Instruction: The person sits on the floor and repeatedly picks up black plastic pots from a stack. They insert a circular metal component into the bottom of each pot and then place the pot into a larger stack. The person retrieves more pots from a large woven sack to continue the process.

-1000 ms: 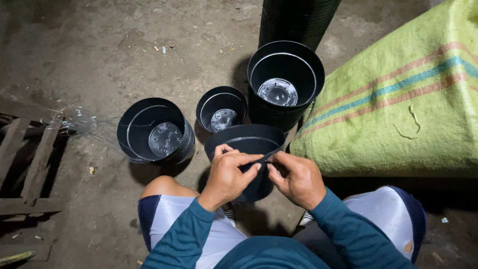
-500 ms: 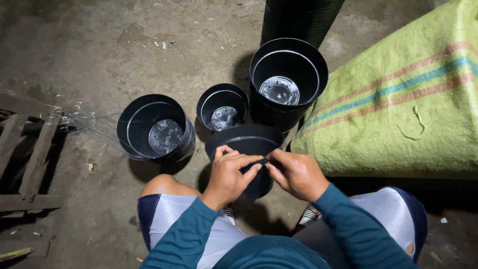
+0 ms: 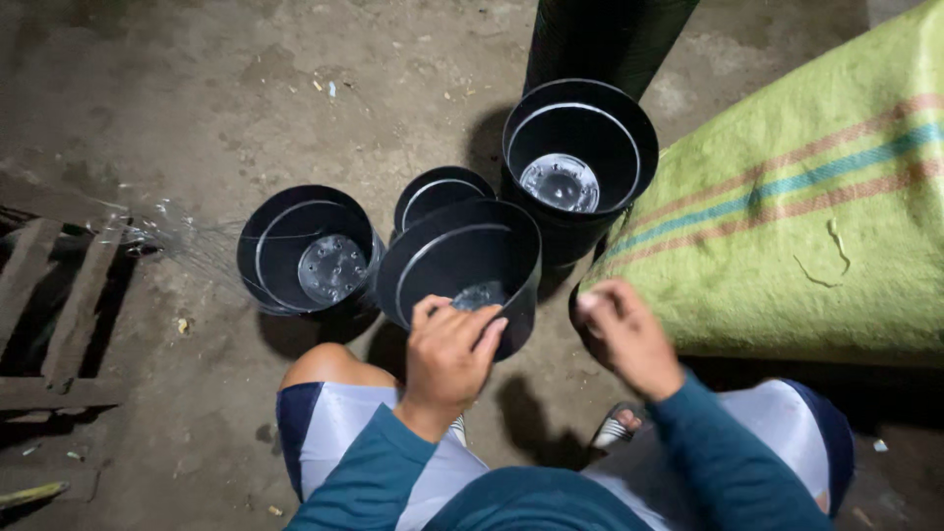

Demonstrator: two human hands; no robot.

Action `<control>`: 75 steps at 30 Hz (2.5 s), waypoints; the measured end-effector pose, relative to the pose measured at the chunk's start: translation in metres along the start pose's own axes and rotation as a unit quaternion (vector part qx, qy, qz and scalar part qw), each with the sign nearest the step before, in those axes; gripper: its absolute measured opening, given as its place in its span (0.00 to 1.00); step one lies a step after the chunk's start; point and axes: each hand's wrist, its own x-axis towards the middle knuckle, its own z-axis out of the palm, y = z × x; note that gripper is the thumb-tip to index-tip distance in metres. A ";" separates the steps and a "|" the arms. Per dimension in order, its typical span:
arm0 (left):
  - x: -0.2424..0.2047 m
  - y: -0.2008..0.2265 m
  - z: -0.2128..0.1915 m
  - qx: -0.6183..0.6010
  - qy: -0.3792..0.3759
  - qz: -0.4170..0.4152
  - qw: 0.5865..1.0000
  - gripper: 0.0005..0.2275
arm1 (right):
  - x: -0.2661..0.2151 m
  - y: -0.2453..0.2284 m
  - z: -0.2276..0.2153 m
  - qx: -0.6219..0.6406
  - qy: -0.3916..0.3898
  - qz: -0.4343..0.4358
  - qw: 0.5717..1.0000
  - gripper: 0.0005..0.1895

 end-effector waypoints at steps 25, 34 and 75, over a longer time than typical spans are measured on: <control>0.006 0.004 -0.053 -0.116 -0.230 0.100 0.961 0.07 | 0.028 -0.031 -0.060 -0.107 0.037 0.057 0.992 0.14; -0.017 -0.009 -0.001 -0.184 -0.077 -0.253 0.947 0.09 | -0.027 -0.034 0.047 -0.243 0.029 -0.157 0.957 0.16; -0.029 -0.005 -0.001 -0.208 -0.148 -0.040 0.966 0.09 | -0.019 -0.042 0.032 -0.340 -0.202 -0.128 0.909 0.10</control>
